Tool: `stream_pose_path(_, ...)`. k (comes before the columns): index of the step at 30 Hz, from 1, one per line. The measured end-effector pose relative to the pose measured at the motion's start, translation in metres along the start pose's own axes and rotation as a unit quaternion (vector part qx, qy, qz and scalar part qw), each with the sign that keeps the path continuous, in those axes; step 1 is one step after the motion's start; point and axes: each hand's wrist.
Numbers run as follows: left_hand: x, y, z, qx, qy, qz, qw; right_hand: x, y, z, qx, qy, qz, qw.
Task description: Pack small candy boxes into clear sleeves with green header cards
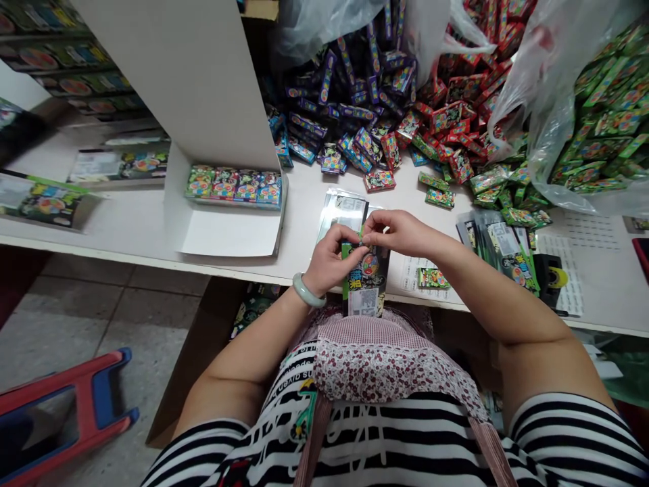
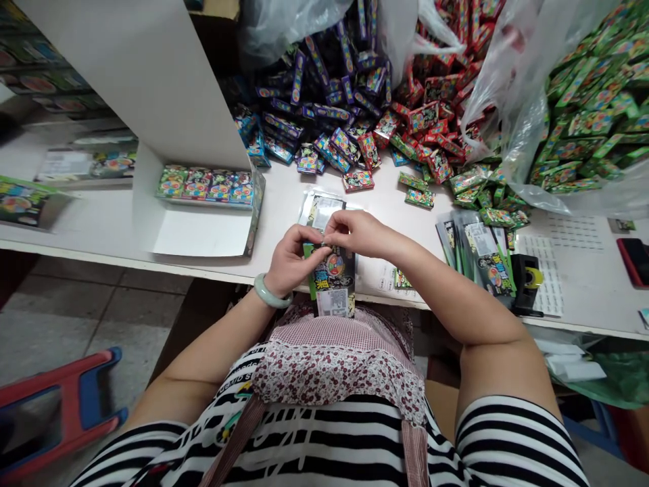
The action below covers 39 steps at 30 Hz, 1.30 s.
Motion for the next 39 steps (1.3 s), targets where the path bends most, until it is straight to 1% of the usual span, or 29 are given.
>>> stream_pose_path(2, 0.005, 0.000, -0.005, 0.007, 0.001, -0.019, 1.000, -0.007, 0.000, 0.000, 0.017, -0.062, 0.092, 0.994)
stream_pose_path(3, 0.007, 0.000, -0.009, 0.027, 0.017, -0.037, 0.999, -0.010, 0.000, 0.000, 0.031, -0.101, 0.139, 0.985)
stream_pose_path(5, 0.010, 0.003, -0.021, 0.105, 0.061, -0.078, 0.990, -0.015, -0.002, -0.001, 0.050, -0.165, 0.209, 0.963)
stream_pose_path(6, 0.009, 0.007, -0.027, 0.148, 0.077, -0.092, 0.982, -0.016, -0.002, -0.002, 0.056, -0.184, 0.226, 0.955)
stream_pose_path(7, 0.007, 0.014, -0.034, 0.180, 0.082, -0.094, 0.976, -0.017, -0.003, -0.003, 0.062, -0.190, 0.233, 0.952)
stream_pose_path(8, 0.002, 0.023, -0.041, 0.194, 0.073, -0.085, 0.975, -0.016, -0.002, -0.005, 0.065, -0.182, 0.232, 0.953)
stream_pose_path(9, -0.005, 0.036, -0.047, 0.181, 0.052, -0.067, 0.980, -0.014, -0.001, -0.007, 0.064, -0.163, 0.227, 0.958)
stream_pose_path(10, -0.012, 0.052, -0.051, 0.145, 0.020, -0.042, 0.988, -0.011, 0.001, -0.009, 0.056, -0.137, 0.219, 0.965)
stream_pose_path(11, -0.021, 0.071, -0.053, 0.091, -0.020, -0.011, 0.996, -0.009, 0.004, -0.011, 0.037, -0.106, 0.207, 0.972)
stream_pose_path(12, -0.028, 0.092, -0.052, 0.019, -0.066, 0.025, 0.997, -0.007, 0.007, -0.013, 0.009, -0.074, 0.193, 0.978)
stream_pose_path(13, -0.034, 0.114, -0.047, -0.063, -0.115, 0.067, 0.989, -0.006, 0.010, -0.015, -0.025, -0.046, 0.174, 0.983)
stream_pose_path(14, -0.037, 0.137, -0.038, -0.148, -0.155, 0.120, 0.969, -0.006, 0.013, -0.016, -0.055, -0.027, 0.151, 0.987)
stream_pose_path(15, -0.037, 0.157, -0.026, -0.203, -0.179, 0.186, 0.945, -0.009, 0.013, -0.018, -0.079, -0.015, 0.128, 0.989)
stream_pose_path(16, -0.033, 0.175, -0.012, -0.231, -0.196, 0.250, 0.920, -0.013, 0.013, -0.019, -0.096, -0.010, 0.106, 0.990)
stream_pose_path(17, -0.026, 0.189, 0.004, -0.232, -0.205, 0.313, 0.898, -0.018, 0.010, -0.019, -0.104, -0.009, 0.088, 0.991)
stream_pose_path(18, -0.016, 0.200, 0.020, -0.224, -0.200, 0.368, 0.880, -0.024, 0.006, -0.020, -0.102, -0.010, 0.074, 0.992)
stream_pose_path(20, 0.008, 0.208, 0.049, -0.194, -0.155, 0.454, 0.856, -0.038, -0.005, -0.021, -0.074, -0.010, 0.061, 0.995)
stream_pose_path(23, 0.044, 0.203, 0.073, -0.150, -0.086, 0.520, 0.837, -0.056, -0.019, -0.025, -0.028, 0.000, 0.047, 0.999)
stream_pose_path(26, 0.067, 0.199, 0.078, -0.107, -0.058, 0.524, 0.843, -0.074, -0.017, -0.033, -0.032, 0.001, -0.001, 0.999)
stream_pose_path(28, 0.072, 0.205, 0.077, -0.082, -0.062, 0.510, 0.854, -0.085, -0.008, -0.039, -0.048, -0.004, -0.035, 0.998)
stream_pose_path(30, 0.071, 0.211, 0.075, -0.071, -0.083, 0.494, 0.862, -0.094, 0.004, -0.044, -0.062, -0.011, -0.068, 0.996)
stream_pose_path(32, 0.065, 0.206, 0.071, -0.096, -0.112, 0.475, 0.868, -0.102, 0.014, -0.045, -0.078, -0.023, -0.119, 0.990)
stream_pose_path(33, 0.060, 0.197, 0.068, -0.121, -0.124, 0.464, 0.868, -0.104, 0.018, -0.042, -0.087, -0.027, -0.155, 0.984)
stream_pose_path(34, 0.055, 0.182, 0.063, -0.134, -0.133, 0.454, 0.871, -0.106, 0.021, -0.038, -0.095, -0.028, -0.198, 0.975)
stream_pose_path(35, 0.050, 0.164, 0.057, -0.126, -0.138, 0.445, 0.876, -0.108, 0.024, -0.032, -0.099, -0.022, -0.242, 0.965)
stream_pose_path(36, 0.046, 0.143, 0.050, -0.096, -0.140, 0.438, 0.883, -0.108, 0.025, -0.024, -0.097, -0.012, -0.285, 0.953)
stream_pose_path(37, 0.044, 0.120, 0.043, -0.040, -0.130, 0.438, 0.888, -0.109, 0.026, -0.015, -0.090, -0.002, -0.323, 0.942)
stream_pose_path(38, 0.043, 0.098, 0.036, 0.015, -0.106, 0.447, 0.888, -0.108, 0.027, -0.005, -0.079, 0.000, -0.354, 0.932)
stream_pose_path(39, 0.044, 0.077, 0.030, 0.040, -0.065, 0.461, 0.884, -0.108, 0.026, 0.004, -0.068, -0.012, -0.382, 0.922)
Point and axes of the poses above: each hand's wrist, its own z-axis towards the middle knuckle, its own y-axis out of the back of the hand, x = y × z, and after that the axes turned 15 degrees about y, right-handed
